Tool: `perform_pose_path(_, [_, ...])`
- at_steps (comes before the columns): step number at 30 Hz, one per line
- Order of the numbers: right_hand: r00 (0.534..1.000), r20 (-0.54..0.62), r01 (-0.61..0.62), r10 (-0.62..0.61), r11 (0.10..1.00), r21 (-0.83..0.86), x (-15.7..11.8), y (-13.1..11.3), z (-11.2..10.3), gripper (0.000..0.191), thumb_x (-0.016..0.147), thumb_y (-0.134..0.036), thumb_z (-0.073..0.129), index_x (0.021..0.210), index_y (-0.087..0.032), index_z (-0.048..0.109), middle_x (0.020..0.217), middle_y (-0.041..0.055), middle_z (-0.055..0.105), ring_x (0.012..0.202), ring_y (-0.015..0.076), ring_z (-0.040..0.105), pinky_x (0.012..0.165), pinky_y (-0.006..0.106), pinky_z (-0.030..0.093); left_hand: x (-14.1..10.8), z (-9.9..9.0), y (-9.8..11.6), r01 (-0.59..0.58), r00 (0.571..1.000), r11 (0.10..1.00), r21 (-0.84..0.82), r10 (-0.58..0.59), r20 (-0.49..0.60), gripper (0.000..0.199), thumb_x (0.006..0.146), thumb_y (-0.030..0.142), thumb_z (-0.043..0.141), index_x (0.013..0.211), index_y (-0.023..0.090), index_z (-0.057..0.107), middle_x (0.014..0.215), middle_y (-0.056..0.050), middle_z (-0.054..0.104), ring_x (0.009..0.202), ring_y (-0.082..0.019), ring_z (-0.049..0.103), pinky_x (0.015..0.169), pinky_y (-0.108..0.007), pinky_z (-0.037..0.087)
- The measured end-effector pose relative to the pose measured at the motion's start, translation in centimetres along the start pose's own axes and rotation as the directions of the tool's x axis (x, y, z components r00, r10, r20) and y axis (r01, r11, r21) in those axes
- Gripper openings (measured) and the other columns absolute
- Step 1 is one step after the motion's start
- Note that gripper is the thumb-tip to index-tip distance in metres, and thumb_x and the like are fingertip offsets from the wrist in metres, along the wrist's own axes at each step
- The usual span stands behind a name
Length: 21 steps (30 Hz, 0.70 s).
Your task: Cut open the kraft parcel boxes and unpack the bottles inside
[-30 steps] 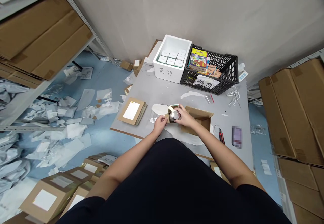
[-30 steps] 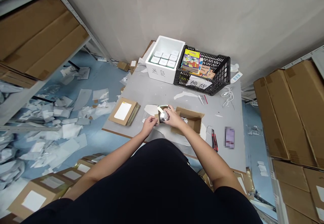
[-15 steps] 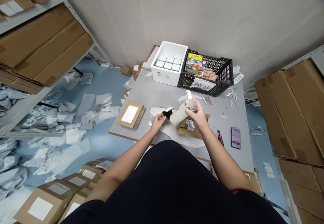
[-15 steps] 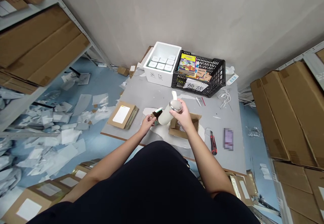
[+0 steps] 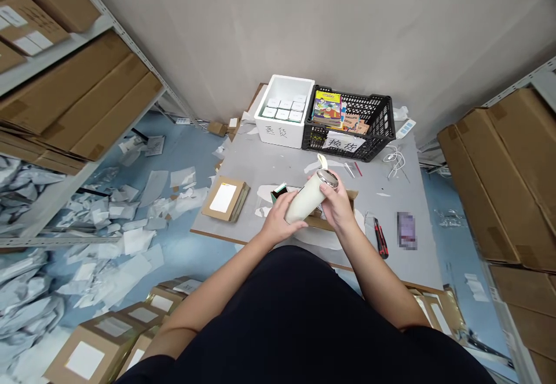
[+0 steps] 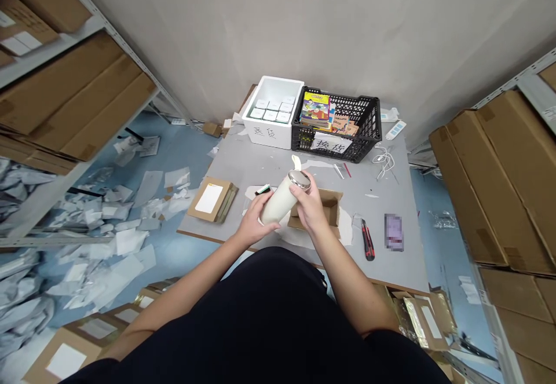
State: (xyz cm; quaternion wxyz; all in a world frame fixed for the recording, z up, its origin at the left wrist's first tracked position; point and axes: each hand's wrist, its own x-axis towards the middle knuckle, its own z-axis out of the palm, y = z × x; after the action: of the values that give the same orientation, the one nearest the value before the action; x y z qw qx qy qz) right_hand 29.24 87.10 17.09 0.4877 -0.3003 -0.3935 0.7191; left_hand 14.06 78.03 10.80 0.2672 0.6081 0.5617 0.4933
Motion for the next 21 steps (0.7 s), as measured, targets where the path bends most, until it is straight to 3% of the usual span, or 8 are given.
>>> perform_pose_path(3, [0.999, -0.001, -0.040, 0.040, 0.999, 0.020, -0.6, -0.3, -0.4, 0.049, 0.072, -0.039, 0.077, 0.113, -0.029, 0.054, 0.115, 0.0042, 0.067, 0.110, 0.0239, 0.061, 0.094, 0.040, 0.050, 0.0, 0.9, 1.4, 0.143, 0.990, 0.986, -0.083, -0.144, -0.008, 0.075, 0.067, 0.048, 0.079, 0.131, 0.023, 0.049, 0.132, -0.012, 0.053, 0.123, -0.030, 0.049, 0.104, -0.044, 0.039])
perform_pose_path(5, [0.997, 0.028, -0.072, 0.071, 0.997, 0.039, -1.1, -0.5, -1.0, 0.047, 0.074, -0.042, 0.076, 0.114, -0.028, 0.055, 0.117, 0.0047, 0.067, 0.112, 0.0245, 0.060, 0.094, 0.041, 0.050, -0.2, 1.4, 2.2, 0.232, 0.971, 0.927, -0.295, -0.239, 0.013, 0.071, 0.066, 0.045, 0.080, 0.127, 0.022, 0.051, 0.128, -0.011, 0.056, 0.119, -0.029, 0.052, 0.101, -0.043, 0.042])
perform_pose_path(8, [0.984, 0.114, -0.150, 0.140, 0.985, 0.086, -1.7, -0.8, -2.1, 0.051, 0.075, -0.050, 0.073, 0.117, -0.028, 0.056, 0.115, 0.0063, 0.068, 0.113, 0.0273, 0.060, 0.092, 0.045, 0.052, -0.8, 2.1, 3.4, 0.375, 0.925, 0.667, -0.644, -0.315, 0.212, 0.064, 0.069, 0.050, 0.077, 0.121, 0.020, 0.052, 0.120, -0.011, 0.061, 0.109, -0.028, 0.059, 0.092, -0.040, 0.048])
perform_pose_path(11, [0.961, 0.198, -0.215, 0.191, 0.971, 0.108, -2.3, -1.1, -2.8, 0.059, 0.069, -0.057, 0.075, 0.116, -0.026, 0.058, 0.108, 0.0080, 0.070, 0.109, 0.0308, 0.062, 0.091, 0.048, 0.052, -1.3, 2.8, 4.1, 0.551, 0.834, 0.404, -0.730, -0.293, 0.467, 0.064, 0.075, 0.061, 0.067, 0.121, 0.019, 0.053, 0.112, -0.013, 0.065, 0.100, -0.029, 0.064, 0.084, -0.042, 0.051])
perform_pose_path(13, [0.966, 0.178, -0.206, 0.186, 0.973, 0.107, -2.6, -1.3, -2.9, 0.056, 0.068, -0.053, 0.077, 0.113, -0.024, 0.061, 0.104, 0.0080, 0.071, 0.107, 0.0311, 0.063, 0.091, 0.048, 0.052, -1.5, 3.2, 4.1, 0.576, 0.817, 0.425, -0.698, -0.297, 0.494, 0.065, 0.075, 0.062, 0.066, 0.122, 0.018, 0.054, 0.113, -0.013, 0.065, 0.102, -0.030, 0.063, 0.085, -0.042, 0.050])
perform_pose_path(17, [0.988, 0.060, -0.148, 0.144, 0.987, 0.068, -3.0, -1.8, -3.1, 0.046, 0.072, -0.045, 0.076, 0.111, -0.024, 0.062, 0.101, 0.0070, 0.072, 0.109, 0.0295, 0.062, 0.093, 0.046, 0.052, -1.6, 3.5, 3.8, 0.451, 0.893, 0.708, -0.543, -0.362, 0.269, 0.071, 0.063, 0.048, 0.082, 0.122, 0.019, 0.056, 0.122, -0.010, 0.061, 0.114, -0.030, 0.055, 0.095, -0.039, 0.045])
perform_pose_path(19, [0.984, 0.089, -0.161, 0.156, 0.985, 0.058, -3.1, -2.0, -3.5, 0.047, 0.074, -0.049, 0.073, 0.112, -0.024, 0.062, 0.102, 0.0077, 0.072, 0.110, 0.0299, 0.061, 0.093, 0.047, 0.051, -1.7, 3.3, 4.0, 0.479, 0.877, 0.665, -0.573, -0.347, 0.331, 0.074, 0.065, 0.051, 0.080, 0.126, 0.019, 0.054, 0.120, -0.012, 0.062, 0.110, -0.031, 0.058, 0.093, -0.040, 0.046])
perform_pose_path(21, [0.969, 0.163, -0.194, 0.184, 0.980, 0.047, -3.2, -2.2, -4.1, 0.052, 0.073, -0.057, 0.071, 0.112, -0.023, 0.062, 0.103, 0.0089, 0.072, 0.110, 0.0311, 0.061, 0.093, 0.050, 0.051, -1.9, 3.1, 4.5, 0.585, 0.804, 0.503, -0.636, -0.254, 0.538, 0.078, 0.071, 0.064, 0.069, 0.130, 0.016, 0.051, 0.114, -0.016, 0.065, 0.101, -0.032, 0.064, 0.086, -0.044, 0.049])
